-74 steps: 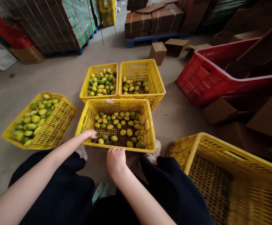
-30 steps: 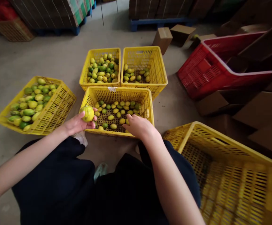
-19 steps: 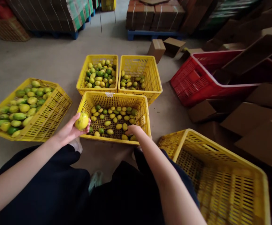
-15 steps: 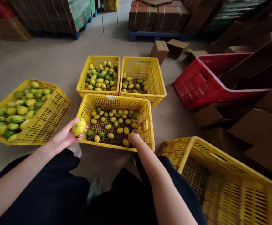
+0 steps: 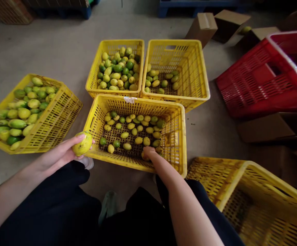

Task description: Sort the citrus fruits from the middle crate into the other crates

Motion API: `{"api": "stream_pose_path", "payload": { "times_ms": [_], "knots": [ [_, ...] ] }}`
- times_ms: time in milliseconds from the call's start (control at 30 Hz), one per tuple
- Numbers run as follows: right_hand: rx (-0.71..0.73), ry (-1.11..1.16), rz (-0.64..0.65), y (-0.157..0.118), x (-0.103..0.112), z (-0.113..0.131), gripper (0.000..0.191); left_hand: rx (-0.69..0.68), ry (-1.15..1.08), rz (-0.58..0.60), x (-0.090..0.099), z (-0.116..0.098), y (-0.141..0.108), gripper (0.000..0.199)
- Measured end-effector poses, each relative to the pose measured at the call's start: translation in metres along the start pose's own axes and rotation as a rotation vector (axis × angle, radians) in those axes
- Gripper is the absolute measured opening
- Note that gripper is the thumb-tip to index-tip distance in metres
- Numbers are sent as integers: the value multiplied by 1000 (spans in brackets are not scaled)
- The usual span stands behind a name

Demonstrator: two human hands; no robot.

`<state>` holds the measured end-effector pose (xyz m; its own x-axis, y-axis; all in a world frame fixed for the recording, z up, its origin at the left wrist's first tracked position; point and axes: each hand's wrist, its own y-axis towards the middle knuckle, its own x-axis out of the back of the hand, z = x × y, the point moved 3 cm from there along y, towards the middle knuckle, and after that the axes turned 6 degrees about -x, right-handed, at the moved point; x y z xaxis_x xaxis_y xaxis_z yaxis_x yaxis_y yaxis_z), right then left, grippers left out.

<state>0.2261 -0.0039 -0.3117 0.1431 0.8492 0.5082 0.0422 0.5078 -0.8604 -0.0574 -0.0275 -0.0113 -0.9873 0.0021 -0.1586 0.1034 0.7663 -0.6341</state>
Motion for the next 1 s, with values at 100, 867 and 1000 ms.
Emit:
{"api": "stream_pose_path", "payload": {
  "times_ms": [100, 867, 1000],
  "knots": [
    [-12, 66, -53, -3, 5, 0, 24, 21, 18, -17, 2, 2, -1, 34],
    [925, 1495, -416, -302, 126, 40, 42, -192, -616, 311, -75, -14, -29, 20],
    [842, 1508, -643, -311, 122, 46, 45, -283, -519, 348, -77, -23, -30, 23]
  ]
}}
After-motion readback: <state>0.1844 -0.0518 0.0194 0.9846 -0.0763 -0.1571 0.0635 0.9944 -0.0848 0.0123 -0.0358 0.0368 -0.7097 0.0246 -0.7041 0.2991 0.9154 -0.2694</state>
